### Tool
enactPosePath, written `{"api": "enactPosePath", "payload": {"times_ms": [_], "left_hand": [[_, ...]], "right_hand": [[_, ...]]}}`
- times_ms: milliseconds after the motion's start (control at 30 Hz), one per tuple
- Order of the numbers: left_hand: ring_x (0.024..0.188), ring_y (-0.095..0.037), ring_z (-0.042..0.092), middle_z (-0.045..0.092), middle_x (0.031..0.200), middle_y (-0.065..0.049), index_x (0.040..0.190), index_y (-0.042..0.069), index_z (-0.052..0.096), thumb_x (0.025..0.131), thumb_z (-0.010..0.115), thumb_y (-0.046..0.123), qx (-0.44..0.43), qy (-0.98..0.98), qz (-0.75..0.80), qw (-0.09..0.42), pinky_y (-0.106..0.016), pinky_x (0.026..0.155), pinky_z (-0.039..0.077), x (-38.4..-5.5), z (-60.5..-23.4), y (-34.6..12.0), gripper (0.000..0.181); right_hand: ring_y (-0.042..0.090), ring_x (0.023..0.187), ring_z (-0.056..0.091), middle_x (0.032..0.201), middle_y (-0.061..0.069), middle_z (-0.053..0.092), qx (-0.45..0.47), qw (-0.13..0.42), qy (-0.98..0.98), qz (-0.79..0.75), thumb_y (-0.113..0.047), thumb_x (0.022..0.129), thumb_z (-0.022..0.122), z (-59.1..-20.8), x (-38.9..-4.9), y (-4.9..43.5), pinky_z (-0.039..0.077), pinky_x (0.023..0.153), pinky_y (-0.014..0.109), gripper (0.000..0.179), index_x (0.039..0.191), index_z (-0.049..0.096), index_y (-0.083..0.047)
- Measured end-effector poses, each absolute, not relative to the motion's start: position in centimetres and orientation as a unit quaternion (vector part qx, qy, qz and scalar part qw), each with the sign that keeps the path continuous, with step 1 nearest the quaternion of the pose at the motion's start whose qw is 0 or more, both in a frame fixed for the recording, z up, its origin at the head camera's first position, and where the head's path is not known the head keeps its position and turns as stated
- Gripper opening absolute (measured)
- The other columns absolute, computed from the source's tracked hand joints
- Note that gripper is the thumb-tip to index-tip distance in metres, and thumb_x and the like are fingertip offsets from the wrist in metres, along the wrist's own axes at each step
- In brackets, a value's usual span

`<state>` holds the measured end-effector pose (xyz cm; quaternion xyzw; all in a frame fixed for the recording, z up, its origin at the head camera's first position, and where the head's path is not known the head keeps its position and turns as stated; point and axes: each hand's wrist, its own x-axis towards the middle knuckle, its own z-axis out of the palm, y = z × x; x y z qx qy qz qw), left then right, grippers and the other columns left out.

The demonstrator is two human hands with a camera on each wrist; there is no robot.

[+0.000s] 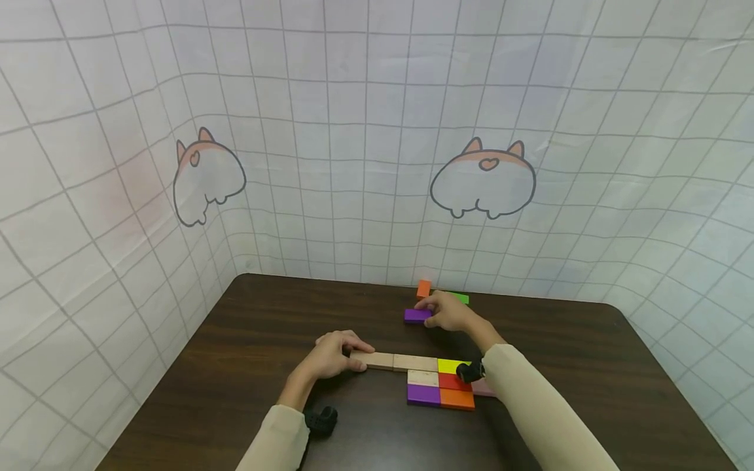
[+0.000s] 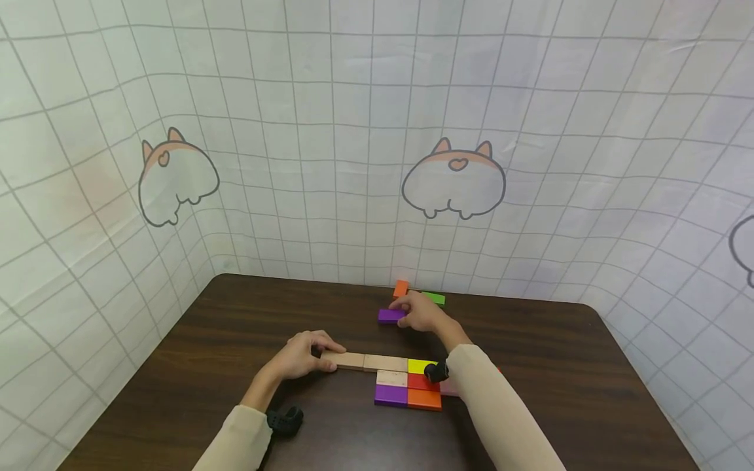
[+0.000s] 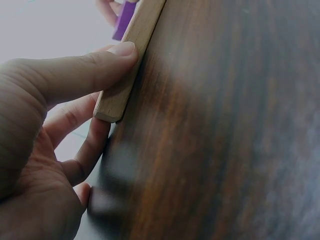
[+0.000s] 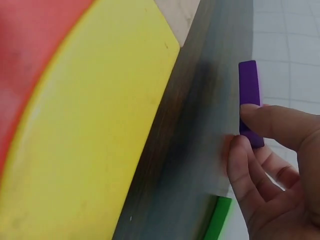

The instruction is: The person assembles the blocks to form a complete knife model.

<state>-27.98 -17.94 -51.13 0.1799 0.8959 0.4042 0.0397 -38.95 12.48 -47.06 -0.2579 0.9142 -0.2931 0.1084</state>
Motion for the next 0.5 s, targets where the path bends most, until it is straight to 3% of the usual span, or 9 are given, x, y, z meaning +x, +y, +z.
{"api": "enactPosePath", "payload": {"times_ms": [267, 500], "left_hand": [[0.084, -0.016, 0.052, 0.07, 0.095, 0.01, 0.107, 0.026, 0.082, 0.082, 0.086, 0.018, 0.177, 0.895, 0.408, 0.041, -0.062, 0.105, 0.018, -27.7, -51.0, -17.8, 0.027], [0.082, -0.017, 0.05, 0.068, 0.094, 0.011, 0.107, 0.027, 0.081, 0.083, 0.086, 0.019, 0.178, 0.895, 0.407, 0.042, -0.064, 0.107, 0.016, -27.9, -51.1, -17.9, 0.026]], "right_hand": [[0.022, 0.094, 0.056, 0.107, 0.009, 0.058, -0.279, 0.104, 0.901, -0.316, -0.01, 0.091, 0.076, -46.2, -37.3, 14.5, 0.049, 0.08, 0.035, 0.036, 0.126, 0.073, -0.01], [0.019, 0.085, 0.056, 0.109, 0.007, 0.062, -0.28, 0.102, 0.897, -0.325, -0.012, 0.091, 0.077, -45.4, -35.6, 16.4, 0.051, 0.074, 0.033, 0.036, 0.127, 0.073, -0.012]]}}
